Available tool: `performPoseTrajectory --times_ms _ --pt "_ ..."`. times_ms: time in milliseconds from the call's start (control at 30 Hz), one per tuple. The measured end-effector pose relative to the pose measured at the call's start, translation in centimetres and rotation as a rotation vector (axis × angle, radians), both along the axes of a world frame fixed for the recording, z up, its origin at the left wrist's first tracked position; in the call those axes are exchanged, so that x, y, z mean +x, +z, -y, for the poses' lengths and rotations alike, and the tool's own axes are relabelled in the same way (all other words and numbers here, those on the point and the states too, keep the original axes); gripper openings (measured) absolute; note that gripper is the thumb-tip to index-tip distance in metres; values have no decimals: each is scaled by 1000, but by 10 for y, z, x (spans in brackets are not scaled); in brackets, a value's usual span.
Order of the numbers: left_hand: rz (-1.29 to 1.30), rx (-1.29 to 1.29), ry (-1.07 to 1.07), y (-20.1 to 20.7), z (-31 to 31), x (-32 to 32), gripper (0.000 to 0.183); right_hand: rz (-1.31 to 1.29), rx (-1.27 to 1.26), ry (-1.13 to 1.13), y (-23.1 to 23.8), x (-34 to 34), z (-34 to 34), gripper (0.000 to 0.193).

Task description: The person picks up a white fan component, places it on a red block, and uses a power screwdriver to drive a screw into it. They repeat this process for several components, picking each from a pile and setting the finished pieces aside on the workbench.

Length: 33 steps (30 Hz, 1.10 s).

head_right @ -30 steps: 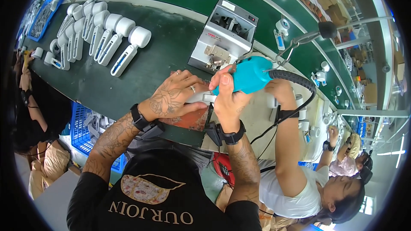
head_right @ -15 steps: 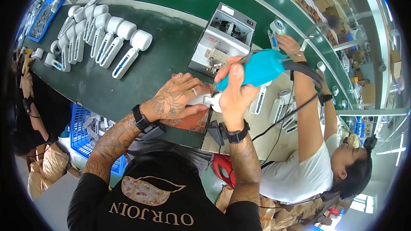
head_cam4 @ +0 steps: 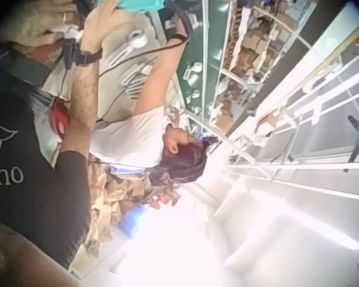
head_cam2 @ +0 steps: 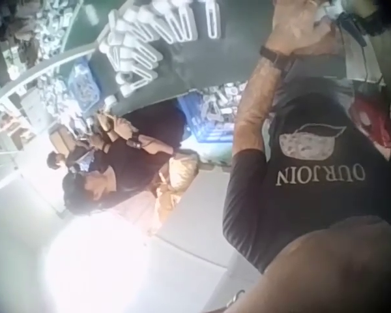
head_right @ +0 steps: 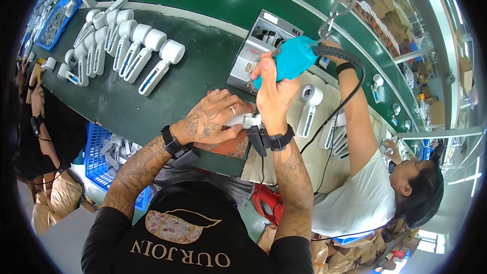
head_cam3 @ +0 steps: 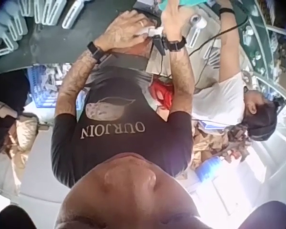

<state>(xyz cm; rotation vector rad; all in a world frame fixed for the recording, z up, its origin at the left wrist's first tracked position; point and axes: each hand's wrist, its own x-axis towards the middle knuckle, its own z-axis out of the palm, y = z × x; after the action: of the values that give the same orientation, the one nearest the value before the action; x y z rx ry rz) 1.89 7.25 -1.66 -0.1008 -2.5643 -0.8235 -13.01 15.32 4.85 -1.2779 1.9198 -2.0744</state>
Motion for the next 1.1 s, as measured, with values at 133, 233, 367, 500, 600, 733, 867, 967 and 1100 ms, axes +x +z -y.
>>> performPoseTrajectory --times_ms 133,233,367,500,600,733,867,967,1100 --pt "-8 -9 10 0 -1 -2 43 129 46 -59 4 20 -39 42" --pt "23 25 1 3 -1 -2 42 219 -48 72 -1 29 -63 62" --pt "89 85 -12 -1 2 -3 42 225 -19 66 -10 37 -68 67" --pt "140 100 -18 0 0 -4 44 222 -6 70 -7 38 -71 68" --pt "145 96 -13 1 -1 -4 45 247 -10 77 -9 38 -72 68" --pt "145 101 -28 3 -1 -4 43 238 -25 77 -9 38 -72 68" --pt "176 152 -15 7 -1 -2 40 254 -22 72 -10 39 -72 68" --pt "187 153 -10 6 -2 -3 37 251 -22 71 -13 39 -73 67" --pt "111 92 -19 3 -2 -3 43 242 -21 61 -15 38 -74 64"
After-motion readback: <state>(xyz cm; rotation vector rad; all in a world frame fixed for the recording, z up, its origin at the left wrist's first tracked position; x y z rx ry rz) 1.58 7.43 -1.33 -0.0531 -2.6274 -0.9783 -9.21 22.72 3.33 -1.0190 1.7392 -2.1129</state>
